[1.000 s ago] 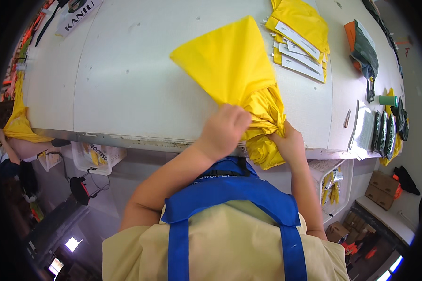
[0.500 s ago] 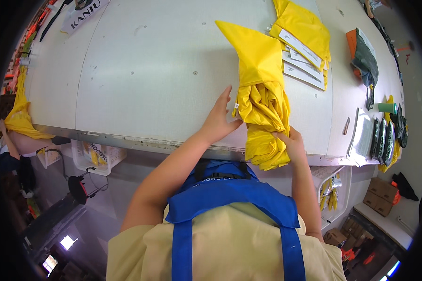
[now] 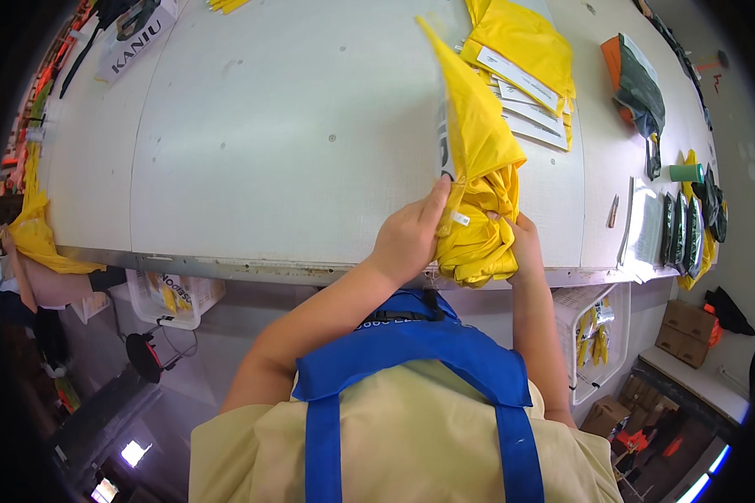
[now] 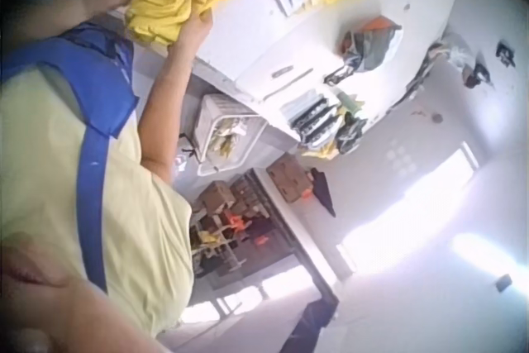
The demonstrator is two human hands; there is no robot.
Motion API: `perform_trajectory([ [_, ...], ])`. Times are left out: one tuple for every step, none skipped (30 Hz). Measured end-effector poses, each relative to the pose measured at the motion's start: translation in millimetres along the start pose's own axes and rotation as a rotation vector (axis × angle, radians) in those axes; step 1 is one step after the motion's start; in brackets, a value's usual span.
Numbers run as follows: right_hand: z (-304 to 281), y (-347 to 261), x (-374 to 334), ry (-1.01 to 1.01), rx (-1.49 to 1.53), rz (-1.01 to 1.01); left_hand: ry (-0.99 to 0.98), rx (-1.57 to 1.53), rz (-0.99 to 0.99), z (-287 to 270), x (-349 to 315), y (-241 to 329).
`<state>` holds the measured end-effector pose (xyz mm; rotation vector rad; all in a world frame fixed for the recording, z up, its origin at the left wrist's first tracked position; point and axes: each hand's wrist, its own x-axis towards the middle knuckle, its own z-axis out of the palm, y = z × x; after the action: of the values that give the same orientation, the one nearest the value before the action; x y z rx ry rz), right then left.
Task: The person cuts open yellow poly mailers on a white workbench using a small blade. They unfold the mailers, slice along seams, and place the opened pieces into a white basket.
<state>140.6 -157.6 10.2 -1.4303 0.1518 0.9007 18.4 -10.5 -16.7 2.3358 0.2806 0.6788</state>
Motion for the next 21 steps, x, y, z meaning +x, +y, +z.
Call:
perform_trajectory([
  [-0.6, -1.0, 0.6, -0.027, 0.034, -0.003, -0.029, -0.008, -0.002, -3.6, -3.2, -1.4],
  [-1.2, -1.8, 0.6, -0.054, 0.068, -0.005, -0.057, -0.016, -0.004, -7.1, -5.3, -4.1],
  [0.2, -4.6, -1.7, -0.071, 0.084, 0.005, 0.031, -0.017, 0.064, -9.2, -1.9, -11.5],
  [4.2, -9.3, -5.6, -0.09, 0.098, 0.014, 0.122, -0.019, 0.13, -10.9, 5.4, -22.6],
  [7.4, -11.4, -8.2, -0.108, 0.111, 0.023, 0.213, -0.02, 0.197, -11.4, 8.7, -30.0],
  [8.2, -9.0, -9.5, -0.15, 0.199, 0.042, 0.226, -0.077, 0.134, -9.6, 6.1, -34.5],
  [8.1, -5.9, -11.0, -0.193, 0.283, 0.06, 0.241, -0.133, 0.07, -7.9, 5.2, -37.0],
  [10.8, -5.2, -13.2, -0.236, 0.367, 0.078, 0.256, -0.19, 0.006, -6.6, 5.2, -38.4],
  [16.5, -7.4, -16.6, -0.225, 0.346, 0.064, 0.317, -0.262, -0.059, -3.2, 7.0, -37.4],
  [17.9, -6.1, -15.9, -0.237, 0.326, 0.053, 0.294, -0.266, -0.106, -4.6, 10.1, -37.1],
  [19.0, -5.5, -13.8, -0.248, 0.305, 0.041, 0.27, -0.271, -0.154, -6.6, 14.4, -37.2],
  [19.9, -5.1, -11.8, -0.26, 0.284, 0.029, 0.246, -0.275, -0.201, -8.9, 17.5, -35.9],
  [20.9, -6.7, -10.6, -0.212, 0.186, 0.006, 0.29, -0.192, -0.162, -12.5, 18.0, -29.3],
  [23.2, -7.8, -8.0, -0.182, 0.163, -0.023, 0.279, -0.176, -0.13, -13.5, 16.1, -26.2],
  [26.1, -8.2, -4.7, -0.151, 0.14, -0.051, 0.268, -0.159, -0.098, -14.3, 14.3, -23.8],
  [28.5, -7.6, -2.1, -0.125, 0.118, -0.079, 0.259, -0.139, -0.065, -16.1, 13.3, -23.3],
  [28.2, -5.5, -0.5, -0.134, 0.164, -0.05, 0.258, -0.122, -0.051, -14.7, 11.6, -25.9],
  [28.8, -7.4, 0.5, -0.165, 0.254, -0.022, 0.257, -0.106, -0.038, -10.9, 8.6, -30.6],
  [28.4, -10.0, 0.9, -0.194, 0.344, 0.008, 0.252, -0.091, -0.026, -9.0, 6.8, -31.8],
  [28.6, -12.4, 0.5, -0.222, 0.434, 0.038, 0.237, -0.094, -0.021, -8.3, 4.6, -31.1],
  [33.3, -13.5, -2.2, -0.172, 0.517, -0.007, 0.223, -0.096, -0.016, -8.1, 2.1, -28.2],
])
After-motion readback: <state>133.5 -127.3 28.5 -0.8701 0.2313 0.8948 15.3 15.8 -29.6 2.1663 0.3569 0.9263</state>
